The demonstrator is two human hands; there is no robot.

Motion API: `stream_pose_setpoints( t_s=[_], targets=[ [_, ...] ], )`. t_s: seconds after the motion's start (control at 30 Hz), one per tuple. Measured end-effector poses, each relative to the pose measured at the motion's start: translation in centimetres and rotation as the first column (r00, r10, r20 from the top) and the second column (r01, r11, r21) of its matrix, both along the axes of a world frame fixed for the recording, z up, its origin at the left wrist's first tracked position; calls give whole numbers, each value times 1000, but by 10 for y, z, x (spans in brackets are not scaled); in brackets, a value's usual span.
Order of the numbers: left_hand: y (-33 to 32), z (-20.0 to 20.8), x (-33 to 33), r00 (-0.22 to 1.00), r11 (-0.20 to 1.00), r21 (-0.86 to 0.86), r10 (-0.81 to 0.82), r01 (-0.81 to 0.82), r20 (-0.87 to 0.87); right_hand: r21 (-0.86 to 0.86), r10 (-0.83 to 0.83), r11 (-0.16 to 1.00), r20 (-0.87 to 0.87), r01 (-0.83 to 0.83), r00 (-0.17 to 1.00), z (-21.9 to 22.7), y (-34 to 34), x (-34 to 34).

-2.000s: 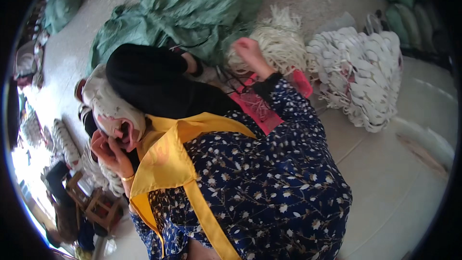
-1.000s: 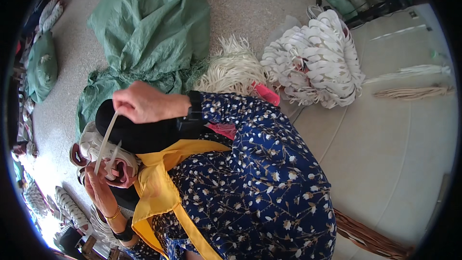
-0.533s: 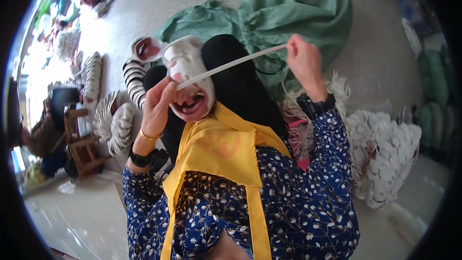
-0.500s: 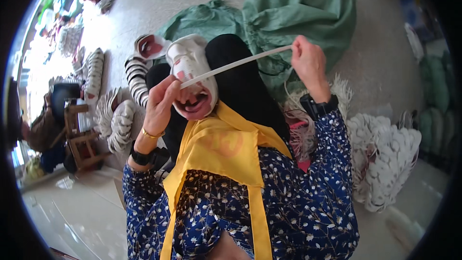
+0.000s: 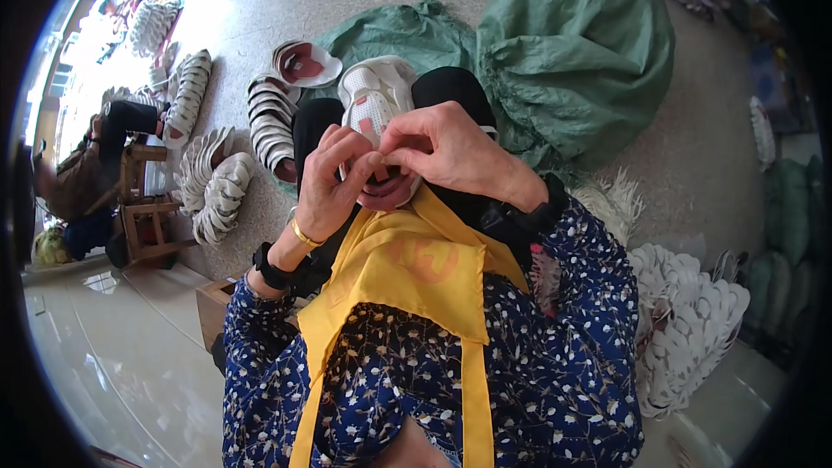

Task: The person threads white shoelaces through the eyelets of a white sneaker held on their lap. They pull the laces tight and adjust them repeatedly to ensure even tension across the shoe.

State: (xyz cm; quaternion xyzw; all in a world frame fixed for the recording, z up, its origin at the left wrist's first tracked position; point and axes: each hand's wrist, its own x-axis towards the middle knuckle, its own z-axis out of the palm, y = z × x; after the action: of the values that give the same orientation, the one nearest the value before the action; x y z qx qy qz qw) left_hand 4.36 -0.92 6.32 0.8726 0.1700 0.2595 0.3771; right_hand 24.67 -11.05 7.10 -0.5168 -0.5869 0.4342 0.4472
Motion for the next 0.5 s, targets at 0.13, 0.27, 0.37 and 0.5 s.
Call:
stream_pose_setpoints(
  t_s=[0.13, 0.27, 0.37, 0.5],
  targets=[
    [-4, -10, -7, 972, 974, -3, 227, -227, 55, 255, -183, 961, 281, 111, 942, -2, 6, 1],
    [10, -39, -11, 951, 950, 61, 304, -307, 53, 298, -217, 947, 309, 122, 926, -23, 8, -6],
    [11, -47, -12, 955, 952, 68, 295, -297, 45, 327, -243, 936, 323, 134, 915, -30, 5, -9],
    [7, -45, -11, 962, 956, 105, 269, -273, 51, 362, -268, 925, 402, 117, 876, -31, -3, -12]
  ],
)
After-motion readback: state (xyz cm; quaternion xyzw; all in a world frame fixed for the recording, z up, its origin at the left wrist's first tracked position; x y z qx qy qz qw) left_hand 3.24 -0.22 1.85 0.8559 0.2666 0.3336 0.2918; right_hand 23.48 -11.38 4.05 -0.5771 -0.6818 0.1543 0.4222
